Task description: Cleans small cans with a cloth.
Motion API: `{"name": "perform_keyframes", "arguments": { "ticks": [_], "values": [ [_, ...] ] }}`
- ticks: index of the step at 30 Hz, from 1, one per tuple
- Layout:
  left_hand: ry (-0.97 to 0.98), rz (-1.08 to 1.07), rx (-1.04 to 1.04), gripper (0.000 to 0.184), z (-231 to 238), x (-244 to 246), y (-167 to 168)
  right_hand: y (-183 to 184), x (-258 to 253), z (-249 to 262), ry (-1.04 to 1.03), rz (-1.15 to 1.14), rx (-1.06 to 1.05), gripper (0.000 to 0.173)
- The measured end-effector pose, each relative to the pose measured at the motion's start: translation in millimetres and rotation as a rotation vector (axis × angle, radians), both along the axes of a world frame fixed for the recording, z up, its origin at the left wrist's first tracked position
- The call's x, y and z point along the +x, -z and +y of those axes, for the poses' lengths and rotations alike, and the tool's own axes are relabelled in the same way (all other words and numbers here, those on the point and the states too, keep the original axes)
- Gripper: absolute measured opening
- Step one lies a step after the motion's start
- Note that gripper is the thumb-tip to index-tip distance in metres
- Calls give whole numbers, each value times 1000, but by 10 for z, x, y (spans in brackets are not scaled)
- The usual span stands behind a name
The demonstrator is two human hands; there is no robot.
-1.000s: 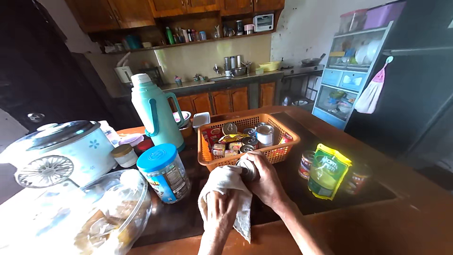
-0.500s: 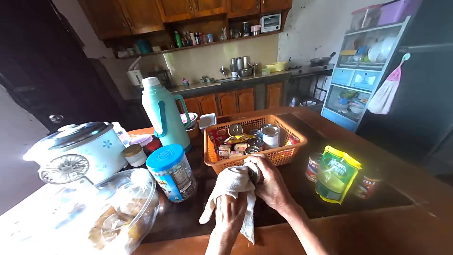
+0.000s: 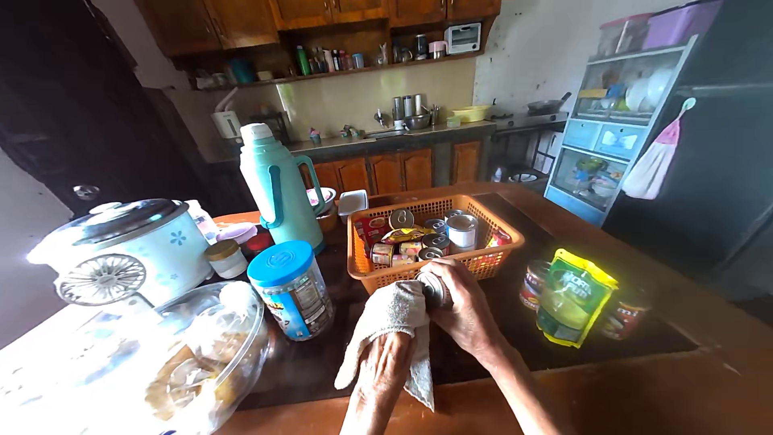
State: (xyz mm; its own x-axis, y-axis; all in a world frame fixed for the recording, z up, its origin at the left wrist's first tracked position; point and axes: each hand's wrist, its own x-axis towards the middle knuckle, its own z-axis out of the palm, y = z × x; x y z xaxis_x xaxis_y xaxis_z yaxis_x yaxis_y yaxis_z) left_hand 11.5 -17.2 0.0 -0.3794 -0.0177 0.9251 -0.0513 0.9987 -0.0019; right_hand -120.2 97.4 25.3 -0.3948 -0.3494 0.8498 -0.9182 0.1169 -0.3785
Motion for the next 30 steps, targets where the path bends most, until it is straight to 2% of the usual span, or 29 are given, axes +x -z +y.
{"name": "perform_keyframes", "arguments": {
  "ticks": [3,5,8,10,12,14,17,19,22,24,26,28,30],
  "values": [
    [-1,33,-17,17,71,-29,-61,-9,-27,29,34,11,9,48],
    [31,41,8,18,141,-25,-73,-9,-48,31,67,17,-8,39],
    [106,159,-107,7,77,-106,111,-1,-26,14,74,-21,-15,31],
    [169,154,-8,10,41,-115,133,22,19,-9,54,11,39,30],
    [126,112,125,20,3,-88,26,47,67,-51,36,87,89,29],
    [42,48,167,26,-36,-41,-58,36,100,-77,42,131,108,38],
    [66,-55,253,25,47,-20,-139,19,49,-48,75,112,64,44],
    [180,-105,384,27,112,-37,-156,18,-18,-15,97,78,3,42],
    [463,-127,636,24,139,-28,-163,14,-86,33,39,-27,-100,37],
    [670,-230,828,26,106,9,-243,-24,-61,61,-90,-187,-182,45],
    [908,-309,936,31,58,93,-348,-61,-22,81,-230,-306,-239,56],
    [1090,-260,955,27,-15,94,-372,-74,0,70,-276,-312,-277,54],
    [1057,-90,990,28,-43,62,-375,-95,29,60,-223,-271,-268,51]
  ]
}}
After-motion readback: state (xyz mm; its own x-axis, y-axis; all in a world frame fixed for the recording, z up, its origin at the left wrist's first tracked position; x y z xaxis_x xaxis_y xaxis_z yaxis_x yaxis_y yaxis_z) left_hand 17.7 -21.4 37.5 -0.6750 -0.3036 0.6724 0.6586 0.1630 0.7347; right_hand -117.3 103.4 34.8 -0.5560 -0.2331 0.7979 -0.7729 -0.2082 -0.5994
